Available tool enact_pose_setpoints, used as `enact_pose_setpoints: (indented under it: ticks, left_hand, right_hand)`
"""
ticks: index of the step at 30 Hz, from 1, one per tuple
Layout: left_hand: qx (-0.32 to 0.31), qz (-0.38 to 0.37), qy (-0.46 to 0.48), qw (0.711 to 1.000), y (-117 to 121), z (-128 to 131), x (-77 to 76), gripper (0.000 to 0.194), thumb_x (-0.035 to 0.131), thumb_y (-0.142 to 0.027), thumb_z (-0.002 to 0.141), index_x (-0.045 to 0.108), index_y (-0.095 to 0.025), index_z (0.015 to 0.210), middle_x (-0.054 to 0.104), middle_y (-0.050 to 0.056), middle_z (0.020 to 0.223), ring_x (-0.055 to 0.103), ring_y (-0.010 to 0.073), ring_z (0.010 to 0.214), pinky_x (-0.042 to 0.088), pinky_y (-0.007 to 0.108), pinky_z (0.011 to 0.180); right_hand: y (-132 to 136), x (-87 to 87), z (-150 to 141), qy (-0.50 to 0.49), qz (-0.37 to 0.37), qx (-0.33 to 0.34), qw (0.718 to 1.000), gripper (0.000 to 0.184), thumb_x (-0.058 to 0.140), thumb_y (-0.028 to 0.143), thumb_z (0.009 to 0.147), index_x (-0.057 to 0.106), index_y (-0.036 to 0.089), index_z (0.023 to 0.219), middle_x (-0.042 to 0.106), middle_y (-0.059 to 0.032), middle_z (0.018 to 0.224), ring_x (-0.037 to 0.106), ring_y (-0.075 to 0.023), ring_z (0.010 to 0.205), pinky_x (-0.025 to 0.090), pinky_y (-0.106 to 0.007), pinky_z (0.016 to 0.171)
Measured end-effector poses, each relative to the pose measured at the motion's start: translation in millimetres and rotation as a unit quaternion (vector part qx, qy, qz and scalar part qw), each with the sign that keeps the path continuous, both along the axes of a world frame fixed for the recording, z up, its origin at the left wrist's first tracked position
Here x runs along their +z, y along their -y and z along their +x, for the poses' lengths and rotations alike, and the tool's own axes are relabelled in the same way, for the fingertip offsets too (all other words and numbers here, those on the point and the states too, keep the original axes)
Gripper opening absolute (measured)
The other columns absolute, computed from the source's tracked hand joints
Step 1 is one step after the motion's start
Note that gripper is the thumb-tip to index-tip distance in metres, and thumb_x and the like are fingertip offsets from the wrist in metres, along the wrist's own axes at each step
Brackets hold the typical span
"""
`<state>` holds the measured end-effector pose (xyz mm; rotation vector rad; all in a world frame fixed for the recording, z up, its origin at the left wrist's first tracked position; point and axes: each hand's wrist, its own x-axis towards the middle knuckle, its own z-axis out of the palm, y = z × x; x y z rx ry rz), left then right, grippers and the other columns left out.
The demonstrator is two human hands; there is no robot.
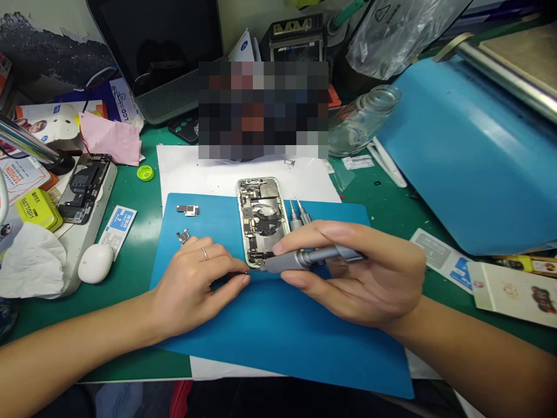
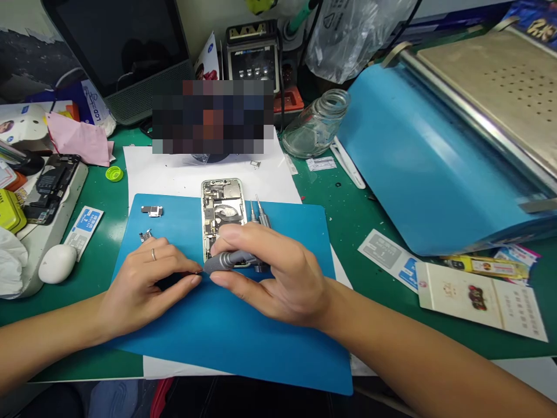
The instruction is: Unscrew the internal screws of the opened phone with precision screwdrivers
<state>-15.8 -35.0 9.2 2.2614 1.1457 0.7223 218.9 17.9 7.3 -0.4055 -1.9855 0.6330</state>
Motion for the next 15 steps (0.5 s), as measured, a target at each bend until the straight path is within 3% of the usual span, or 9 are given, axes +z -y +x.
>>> enact_pose_setpoints:
  ticks: [15]
  left_hand:
    - [-0.008, -0.007, 0.007, 1.000, 0.0, 0.3, 0.3, 0.013, 0.062, -0.022, 0.103, 0.073, -0.018, 0.100, 0.074, 0.002, 0.085, 0.062, 0.0159, 0.076, 0.040, 0.032, 0.072]
  right_hand:
    - [2.3, -0.3, 0.9, 0.011, 0.010, -0.001, 1.000, 0.075, 0.071, 0.011, 0.089, 0.040, 0.027, 0.155, 0.078, -0.0069, 0.094, 0.076, -0.0193, 0.078, 0.067, -0.031, 0.073]
